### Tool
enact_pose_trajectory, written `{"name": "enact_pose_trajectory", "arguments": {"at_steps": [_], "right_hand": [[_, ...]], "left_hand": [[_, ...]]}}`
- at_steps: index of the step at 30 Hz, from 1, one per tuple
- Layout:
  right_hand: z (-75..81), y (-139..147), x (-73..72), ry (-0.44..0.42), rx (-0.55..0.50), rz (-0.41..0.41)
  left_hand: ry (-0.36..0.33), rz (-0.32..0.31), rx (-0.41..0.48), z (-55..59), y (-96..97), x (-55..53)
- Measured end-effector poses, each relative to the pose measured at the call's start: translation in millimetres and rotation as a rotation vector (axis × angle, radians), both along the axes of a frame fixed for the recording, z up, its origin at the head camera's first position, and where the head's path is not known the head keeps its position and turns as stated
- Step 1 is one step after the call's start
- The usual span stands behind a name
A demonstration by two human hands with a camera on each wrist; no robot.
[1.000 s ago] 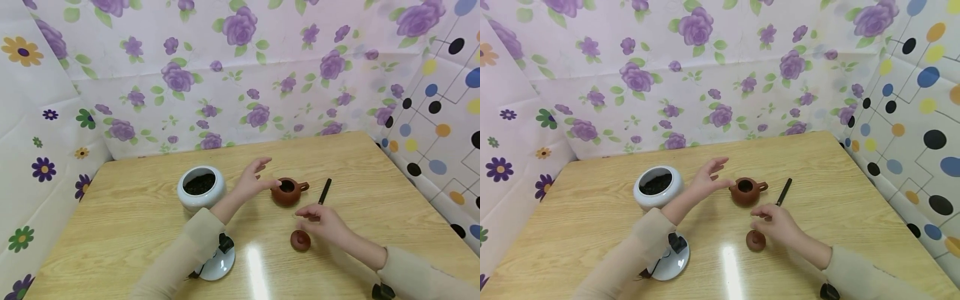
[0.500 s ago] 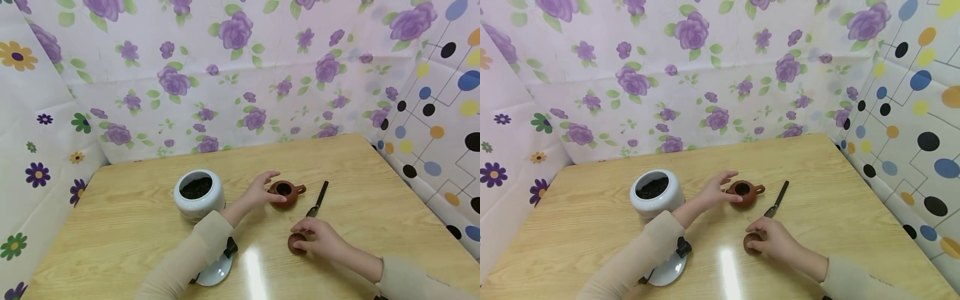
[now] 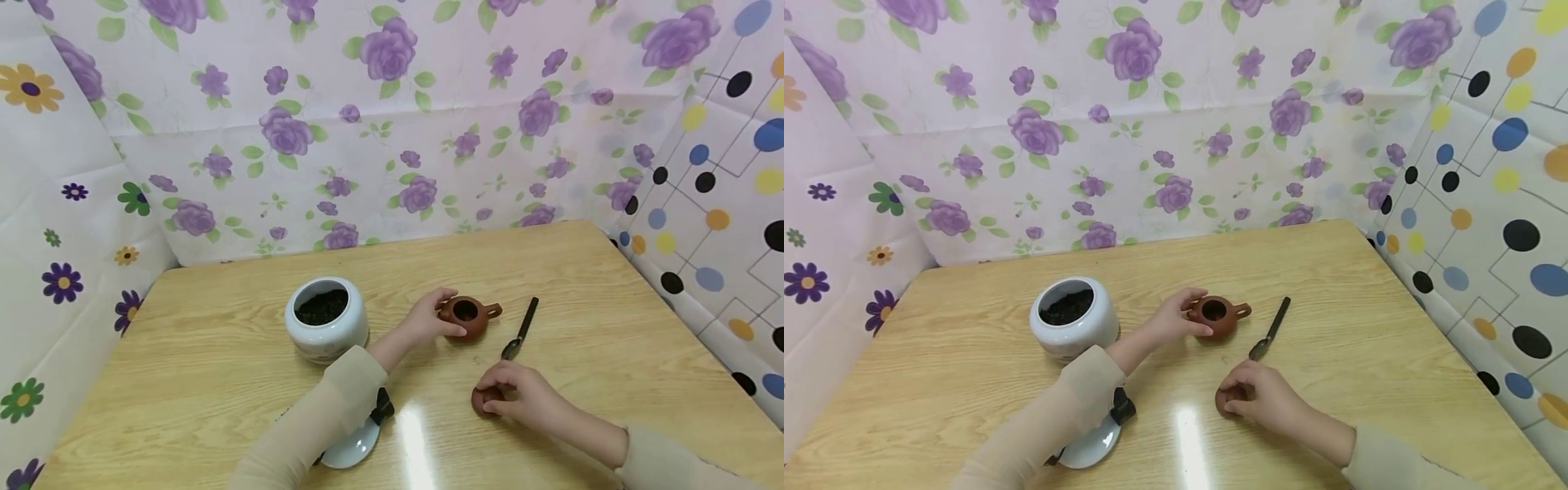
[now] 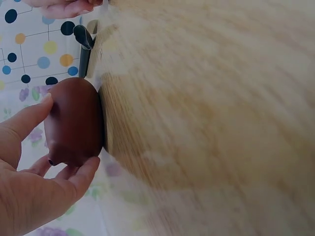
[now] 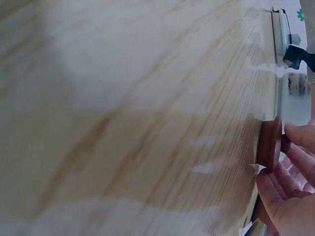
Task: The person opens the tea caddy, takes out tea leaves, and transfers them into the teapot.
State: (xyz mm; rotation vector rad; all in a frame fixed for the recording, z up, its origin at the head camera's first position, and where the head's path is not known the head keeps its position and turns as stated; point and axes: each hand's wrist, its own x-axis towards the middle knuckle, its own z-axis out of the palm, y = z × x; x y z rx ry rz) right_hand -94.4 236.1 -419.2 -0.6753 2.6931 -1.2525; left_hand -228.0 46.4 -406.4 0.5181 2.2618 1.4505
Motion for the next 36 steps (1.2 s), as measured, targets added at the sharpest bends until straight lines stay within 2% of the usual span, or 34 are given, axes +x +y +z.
{"name": "enact_pose_trajectory", "arguments": {"at_steps": [5,14,20,24,27,36], "right_hand": [[-2.2,1,1.8,0.049,0.018,0.003],[-3.0,1,3.1,0.023,0.005,0.000],[-0.5,1,1.4,0.087,0.008,-0.039],[4.8,1,-3.3,0.150,0.020,-0.058],[12.2,1,-8.9,0.165,0.009,-0.062],[33.9,0,-26.6,0.133,0.015,-0.161]], "left_hand": [[-0.045,0.037,0.034,-2.7,0.7,0.1],[-0.064,0.043,0.023,-3.2,-0.8,2.5],[-0.050,0.046,0.037,-2.7,0.4,0.9],[-0.050,0.047,0.023,-2.2,0.5,0.4],[-0.048,0.047,0.022,-1.5,-0.2,-0.5],[-0.026,0.007,0.000,-2.3,-1.9,-2.7]]}}
